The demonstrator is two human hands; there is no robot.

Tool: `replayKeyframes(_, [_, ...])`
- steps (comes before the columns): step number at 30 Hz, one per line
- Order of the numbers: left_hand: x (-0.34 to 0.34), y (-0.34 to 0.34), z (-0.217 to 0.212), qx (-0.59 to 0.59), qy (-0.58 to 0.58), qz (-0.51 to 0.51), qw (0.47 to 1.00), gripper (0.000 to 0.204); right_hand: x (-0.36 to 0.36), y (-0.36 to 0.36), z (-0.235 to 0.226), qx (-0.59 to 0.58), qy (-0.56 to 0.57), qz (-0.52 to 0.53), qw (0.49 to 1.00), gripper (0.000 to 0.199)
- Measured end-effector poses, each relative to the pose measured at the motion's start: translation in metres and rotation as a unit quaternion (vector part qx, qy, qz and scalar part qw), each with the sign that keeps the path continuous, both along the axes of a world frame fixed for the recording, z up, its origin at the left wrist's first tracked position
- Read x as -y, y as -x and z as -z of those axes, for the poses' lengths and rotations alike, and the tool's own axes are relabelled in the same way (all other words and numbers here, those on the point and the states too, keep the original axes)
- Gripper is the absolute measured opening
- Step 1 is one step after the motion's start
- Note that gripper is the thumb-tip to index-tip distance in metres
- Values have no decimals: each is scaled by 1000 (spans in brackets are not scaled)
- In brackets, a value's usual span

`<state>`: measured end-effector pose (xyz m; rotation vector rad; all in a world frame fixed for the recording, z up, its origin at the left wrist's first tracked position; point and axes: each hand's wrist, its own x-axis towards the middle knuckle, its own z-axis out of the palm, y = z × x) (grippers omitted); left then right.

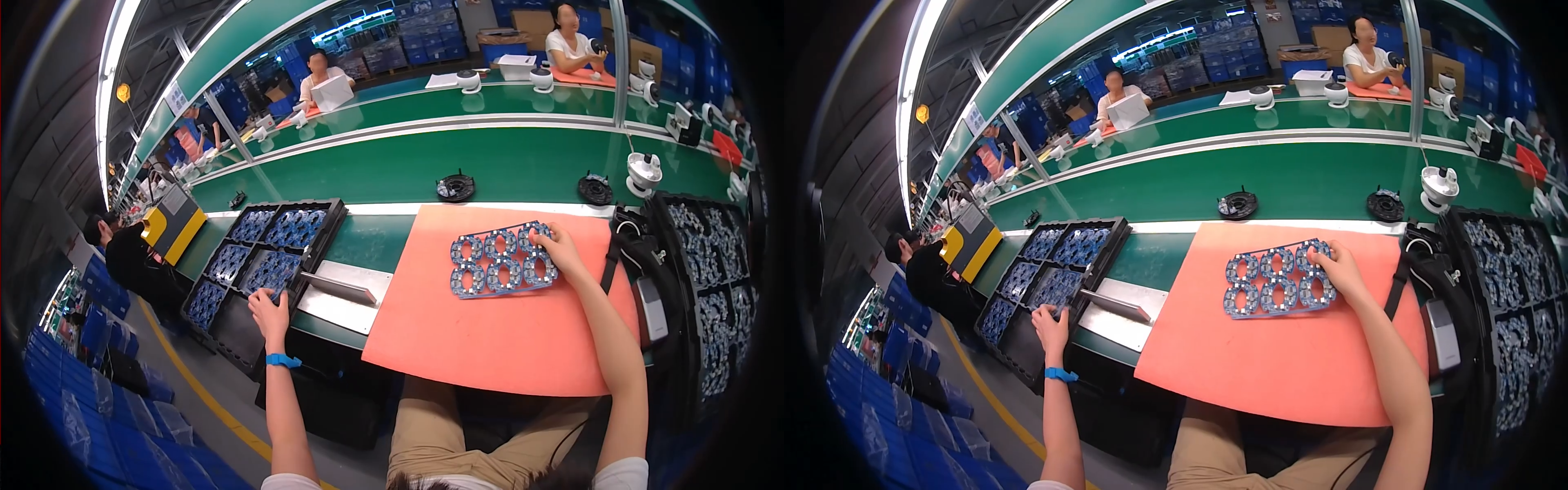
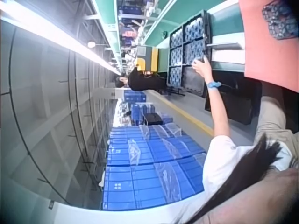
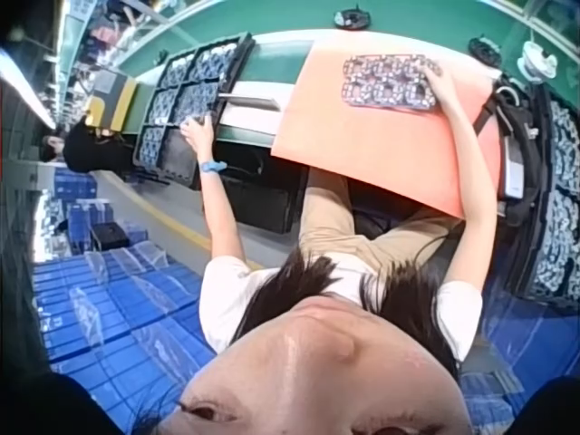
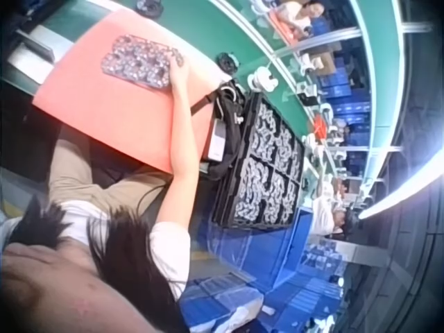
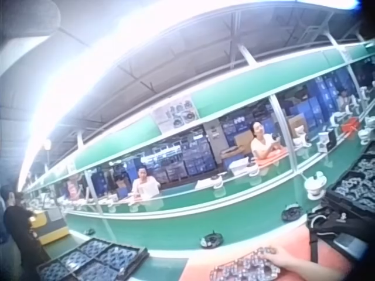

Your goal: Manually assemble and inspect LED circuit board panels by placing components and clearing debris at a factory workstation.

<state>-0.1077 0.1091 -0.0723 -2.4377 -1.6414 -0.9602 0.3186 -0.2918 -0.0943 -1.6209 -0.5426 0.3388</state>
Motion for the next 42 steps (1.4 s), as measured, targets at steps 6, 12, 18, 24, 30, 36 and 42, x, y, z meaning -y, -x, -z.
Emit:
replayKeyframes(6, [12, 10, 0, 188, -83, 131, 970, 24, -3, 0, 1, -15, -12, -8, 1000, 28])
replayKeyframes(12, [46, 9, -24, 285, -118, 174, 935, 23, 5, -2, 1, -24, -29, 4, 999, 35])
replayKeyframes(18, [75, 50, -70, 351, -209, 30, 912, 23, -12, -4, 8, -25, -87, 8, 996, 30])
replayKeyframes(24, [114, -6, -91, 631, 15, 181, 754, 55, 4, -20, 9, -160, -208, 36, 964, 19])
replayKeyframes(30, [134, -88, -63, 598, 372, 344, 621, 22, 23, -33, -10, -140, -202, 138, 960, 21])
replayKeyframes(36, [165, -204, -59, 450, 599, 415, 516, 17, 51, -56, -11, -46, -11, 210, 977, 25])
replayKeyframes(42, [185, -283, -28, 265, 655, 447, 549, 25, 57, -73, -1, 74, 96, 238, 964, 32])
